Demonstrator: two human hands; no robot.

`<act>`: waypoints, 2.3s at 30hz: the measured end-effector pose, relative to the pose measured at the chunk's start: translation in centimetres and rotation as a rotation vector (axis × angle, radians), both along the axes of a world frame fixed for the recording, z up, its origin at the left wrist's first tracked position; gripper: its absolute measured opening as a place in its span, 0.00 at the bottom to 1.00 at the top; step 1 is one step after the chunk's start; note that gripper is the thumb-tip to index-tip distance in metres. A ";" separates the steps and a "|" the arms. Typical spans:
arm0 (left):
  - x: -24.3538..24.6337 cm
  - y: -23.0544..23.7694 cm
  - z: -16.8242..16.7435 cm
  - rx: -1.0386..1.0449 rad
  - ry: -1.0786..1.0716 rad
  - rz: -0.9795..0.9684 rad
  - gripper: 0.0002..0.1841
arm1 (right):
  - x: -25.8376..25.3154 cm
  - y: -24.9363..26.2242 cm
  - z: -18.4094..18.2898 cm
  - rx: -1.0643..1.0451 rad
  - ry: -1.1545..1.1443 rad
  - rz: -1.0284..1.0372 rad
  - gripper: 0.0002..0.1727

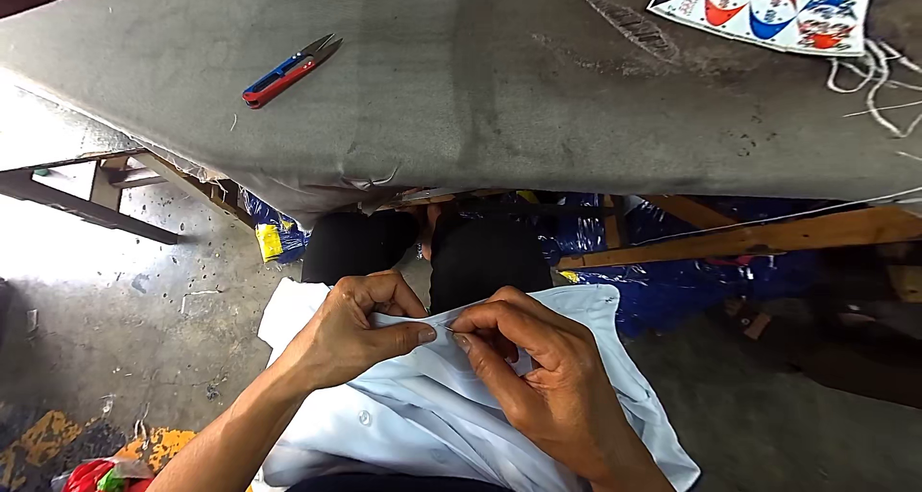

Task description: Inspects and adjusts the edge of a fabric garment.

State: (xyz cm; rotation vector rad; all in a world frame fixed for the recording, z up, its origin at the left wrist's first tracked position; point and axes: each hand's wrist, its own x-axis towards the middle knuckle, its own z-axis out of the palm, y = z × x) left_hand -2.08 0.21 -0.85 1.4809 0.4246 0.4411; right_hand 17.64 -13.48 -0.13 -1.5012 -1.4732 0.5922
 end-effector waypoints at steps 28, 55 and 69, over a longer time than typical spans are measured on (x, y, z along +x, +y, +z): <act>0.0 0.1 0.2 0.037 -0.007 -0.029 0.07 | 0.4 0.1 0.0 -0.014 0.111 0.066 0.08; 0.1 -0.1 -0.2 0.014 -0.042 -0.057 0.07 | 1.0 0.1 0.0 -0.024 0.091 0.129 0.09; 0.7 -1.3 -0.6 0.059 -0.077 0.035 0.07 | 0.3 -0.2 1.0 -0.078 0.006 0.005 0.11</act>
